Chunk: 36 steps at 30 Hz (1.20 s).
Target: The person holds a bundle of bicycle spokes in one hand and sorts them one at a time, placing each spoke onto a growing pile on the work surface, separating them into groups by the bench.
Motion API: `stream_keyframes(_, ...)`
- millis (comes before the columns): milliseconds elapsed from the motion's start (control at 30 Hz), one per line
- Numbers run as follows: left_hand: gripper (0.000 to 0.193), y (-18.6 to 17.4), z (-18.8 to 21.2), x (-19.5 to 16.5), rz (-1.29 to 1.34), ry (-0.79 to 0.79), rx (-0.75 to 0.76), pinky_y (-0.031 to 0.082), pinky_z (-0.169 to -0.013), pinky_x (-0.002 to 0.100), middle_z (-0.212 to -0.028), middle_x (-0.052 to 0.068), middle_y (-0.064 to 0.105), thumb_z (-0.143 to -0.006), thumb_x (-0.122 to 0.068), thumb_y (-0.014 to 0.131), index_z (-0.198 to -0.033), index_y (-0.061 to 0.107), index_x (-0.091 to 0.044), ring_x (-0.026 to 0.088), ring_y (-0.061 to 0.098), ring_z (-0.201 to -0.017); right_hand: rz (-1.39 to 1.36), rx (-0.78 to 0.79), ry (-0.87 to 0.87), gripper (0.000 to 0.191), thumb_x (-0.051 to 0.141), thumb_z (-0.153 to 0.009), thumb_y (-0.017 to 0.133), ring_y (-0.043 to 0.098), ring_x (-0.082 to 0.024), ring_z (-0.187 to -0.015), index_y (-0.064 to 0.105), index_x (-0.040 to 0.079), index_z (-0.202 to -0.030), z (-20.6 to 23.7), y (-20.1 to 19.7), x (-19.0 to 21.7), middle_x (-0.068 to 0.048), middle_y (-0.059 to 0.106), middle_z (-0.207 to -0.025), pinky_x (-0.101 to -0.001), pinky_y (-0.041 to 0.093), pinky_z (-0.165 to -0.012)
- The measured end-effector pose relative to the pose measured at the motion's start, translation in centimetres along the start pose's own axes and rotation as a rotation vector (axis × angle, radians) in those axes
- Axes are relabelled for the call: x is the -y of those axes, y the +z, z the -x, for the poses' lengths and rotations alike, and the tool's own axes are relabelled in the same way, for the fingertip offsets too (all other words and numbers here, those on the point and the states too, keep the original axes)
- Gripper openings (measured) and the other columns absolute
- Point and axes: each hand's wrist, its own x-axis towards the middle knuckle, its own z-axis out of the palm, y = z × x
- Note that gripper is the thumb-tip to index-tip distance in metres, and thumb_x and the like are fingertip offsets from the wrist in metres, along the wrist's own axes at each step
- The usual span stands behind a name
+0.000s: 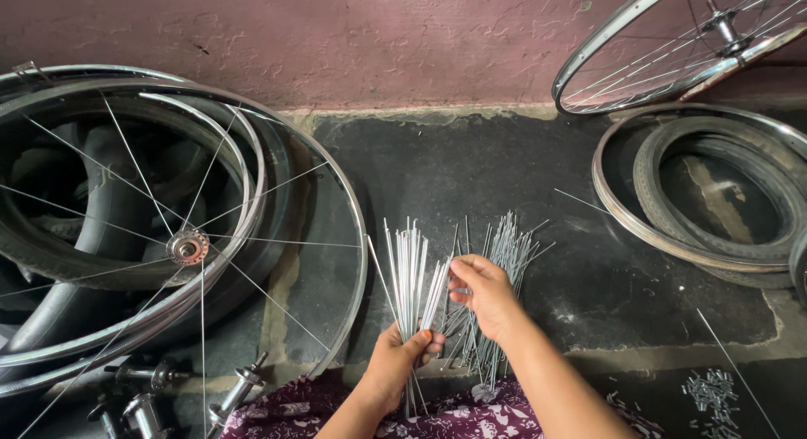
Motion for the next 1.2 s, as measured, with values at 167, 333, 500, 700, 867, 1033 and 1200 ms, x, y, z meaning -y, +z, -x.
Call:
stream_keyframes(167,0.010,0.1,0.1,0.1,-0.044,-0.013,0.026,0.053,-0.068,0.022,-0.094,0.006,0.077,-0.099,-0.008,0.059,-0.106,0.066,-0.004,0.008,0.068,-0.078,0.018,0.041,0.038,0.020,0.029,-0.090,0.074,0.063,-0.013,-0.081,0.071,0.009,-0.093,-0.5,-1.6,0.5,0.001,0.068,-0.086,-0.0292,0.052,-0.068)
stream_keyframes(333,0.012,0.4,0.3,-0.1,-0.005,-0.037,0.047,0.055,-0.069,0.024,-0.093,0.008,0.076,-0.098,-0.003,0.059,-0.109,0.065,-0.002,0.010,0.067,-0.077,0.004,0.003,0.037,0.016,0.024,-0.087,0.074,0.064,-0.013,-0.081,0.072,0.009,-0.089,-1.5,-2.3,0.0,-0.001,0.069,-0.085,-0.0303,0.053,-0.068)
stream_keyframes(500,0.015,0.7,0.4,-0.1,-0.070,-0.090,0.066,0.054,-0.068,0.025,-0.092,0.008,0.075,-0.097,0.000,0.059,-0.111,0.064,-0.002,0.011,0.067,-0.077,-0.024,-0.105,-0.068,0.011,0.018,-0.086,0.073,0.064,-0.015,-0.080,0.070,0.008,-0.090,-2.1,-4.3,1.4,-0.003,0.069,-0.084,-0.0319,0.055,-0.070)
stream_keyframes(700,0.016,0.6,0.1,0.4,-0.106,-0.082,0.082,0.054,-0.070,0.024,-0.093,0.008,0.076,-0.098,0.001,0.059,-0.112,0.065,0.000,0.011,0.067,-0.077,0.158,-0.086,0.063,0.015,0.024,-0.087,0.069,0.065,-0.014,-0.081,0.069,0.010,-0.093,-1.4,-5.5,3.1,0.000,0.071,-0.086,-0.0343,0.057,-0.072)
stream_keyframes(867,0.017,0.4,-0.1,0.7,-0.077,-0.048,0.097,0.053,-0.067,0.025,-0.091,0.009,0.075,-0.096,0.003,0.059,-0.112,0.065,0.000,0.012,0.066,-0.074,0.289,0.083,0.029,0.016,0.018,-0.086,0.076,0.066,-0.015,-0.083,0.072,0.003,-0.088,-1.7,-4.3,1.5,-0.004,0.071,-0.086,-0.0333,0.057,-0.075)
stream_keyframes(1033,0.017,0.2,-0.2,0.9,-0.089,-0.058,0.104,0.054,-0.068,0.025,-0.091,0.008,0.075,-0.096,0.004,0.059,-0.112,0.065,0.001,0.011,0.066,-0.076,-0.091,-0.199,-0.238,0.008,0.011,-0.084,0.072,0.065,-0.011,-0.080,0.070,0.006,-0.090,-2.6,-6.2,2.9,-0.002,0.070,-0.087,-0.0273,0.054,-0.070)
stream_keyframes(1200,0.018,-0.4,-0.6,1.4,-0.058,-0.058,0.072,0.054,-0.069,0.025,-0.089,0.009,0.074,-0.095,0.005,0.060,-0.112,0.064,0.000,0.012,0.066,-0.074,-0.423,-0.370,-0.619,0.013,0.005,-0.097,0.076,0.048,-0.007,-0.063,0.063,0.005,-0.098,0.5,-10.5,8.7,-0.001,0.059,-0.084,-0.0207,0.037,-0.055)
